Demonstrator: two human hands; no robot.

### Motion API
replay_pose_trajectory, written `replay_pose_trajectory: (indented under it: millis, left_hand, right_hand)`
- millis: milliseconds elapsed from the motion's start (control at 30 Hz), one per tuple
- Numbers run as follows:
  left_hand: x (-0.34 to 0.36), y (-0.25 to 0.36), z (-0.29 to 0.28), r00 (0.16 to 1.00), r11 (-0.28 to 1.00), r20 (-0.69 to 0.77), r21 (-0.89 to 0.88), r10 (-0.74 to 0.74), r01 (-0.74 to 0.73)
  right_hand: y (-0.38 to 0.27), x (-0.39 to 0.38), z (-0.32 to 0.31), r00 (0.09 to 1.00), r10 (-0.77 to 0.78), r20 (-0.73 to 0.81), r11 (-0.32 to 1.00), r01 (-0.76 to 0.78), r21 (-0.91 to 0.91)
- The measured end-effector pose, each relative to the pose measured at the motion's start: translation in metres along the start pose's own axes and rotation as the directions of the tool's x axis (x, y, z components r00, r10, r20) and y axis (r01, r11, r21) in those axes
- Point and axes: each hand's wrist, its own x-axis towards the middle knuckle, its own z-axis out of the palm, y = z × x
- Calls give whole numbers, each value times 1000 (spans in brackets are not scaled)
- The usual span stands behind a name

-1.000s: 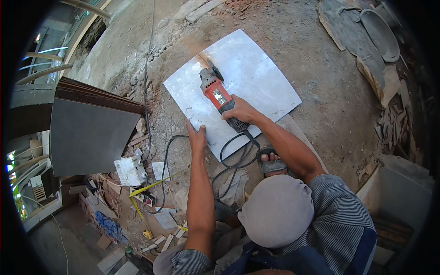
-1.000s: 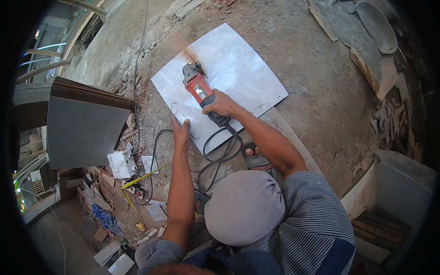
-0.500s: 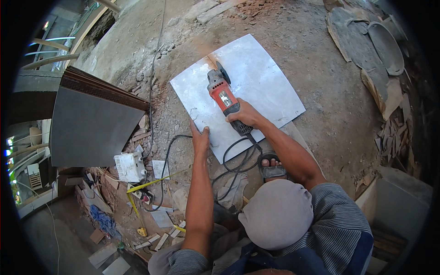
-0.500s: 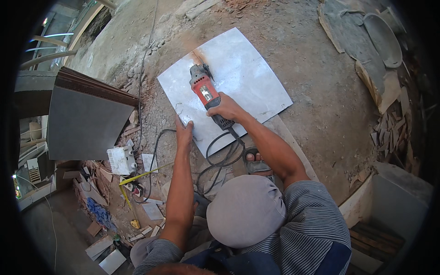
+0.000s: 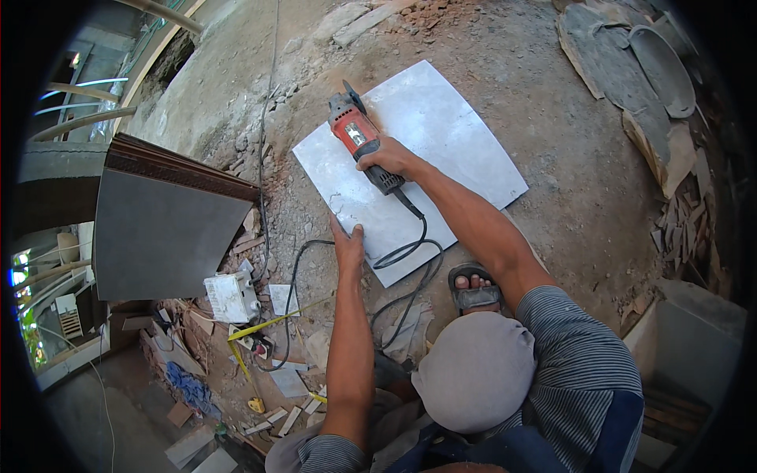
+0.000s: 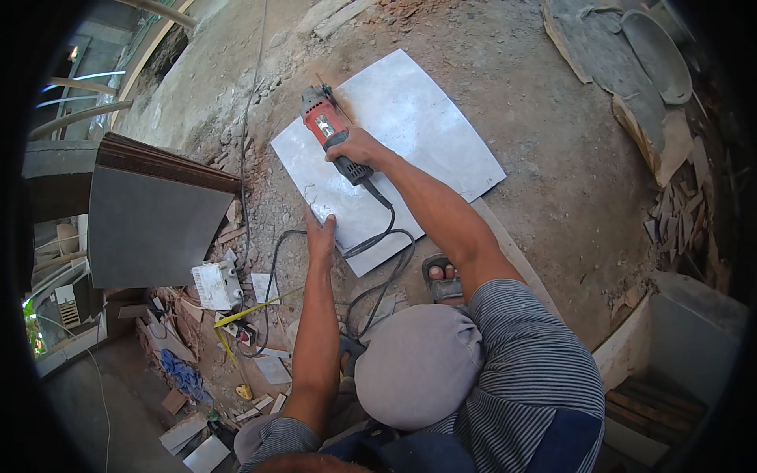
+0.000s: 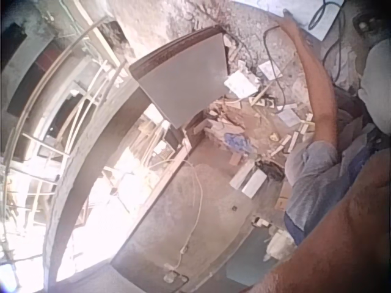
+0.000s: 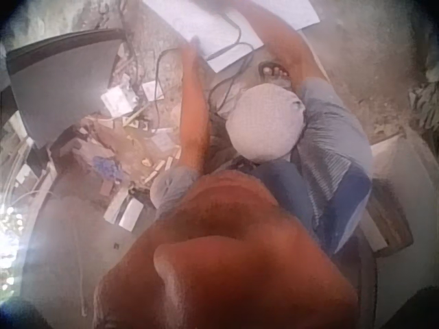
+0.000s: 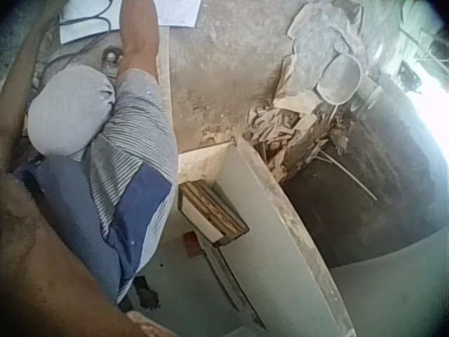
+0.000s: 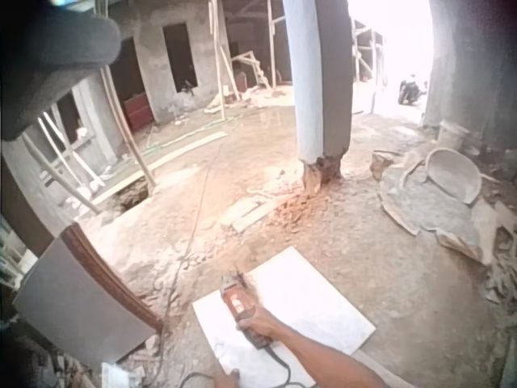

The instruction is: The person cuts several floor tiles using a hand-held angle grinder and measures them with a tape measure.

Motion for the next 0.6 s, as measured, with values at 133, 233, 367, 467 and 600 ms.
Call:
replay_pose_trajectory:
  millis: [133, 233, 367, 467, 600]
  left_hand:
    - [2, -4, -1, 1000, 999, -15, 46, 12, -12]
    - [4, -5, -1, 999, 998, -10, 48, 33, -33]
    - [2, -4, -1, 1000, 999, -5, 38, 27, -27]
    - [2, -3, -1, 999, 994, 2, 92, 51, -51]
    - [3, -2, -1, 1000, 997, -14, 80, 9, -8]
  right_hand:
    - [-5, 21, 4, 1000, -1, 3, 998, 0, 61]
    - [-6, 27, 4, 1000, -3, 0, 996, 3, 90]
    - [-7, 21, 3, 1000, 3, -15, 997, -2, 71]
    - [-7, 11, 2, 1000, 17, 4, 997, -17, 72]
    - [-3, -5, 1, 1000, 11, 16, 998, -12, 60]
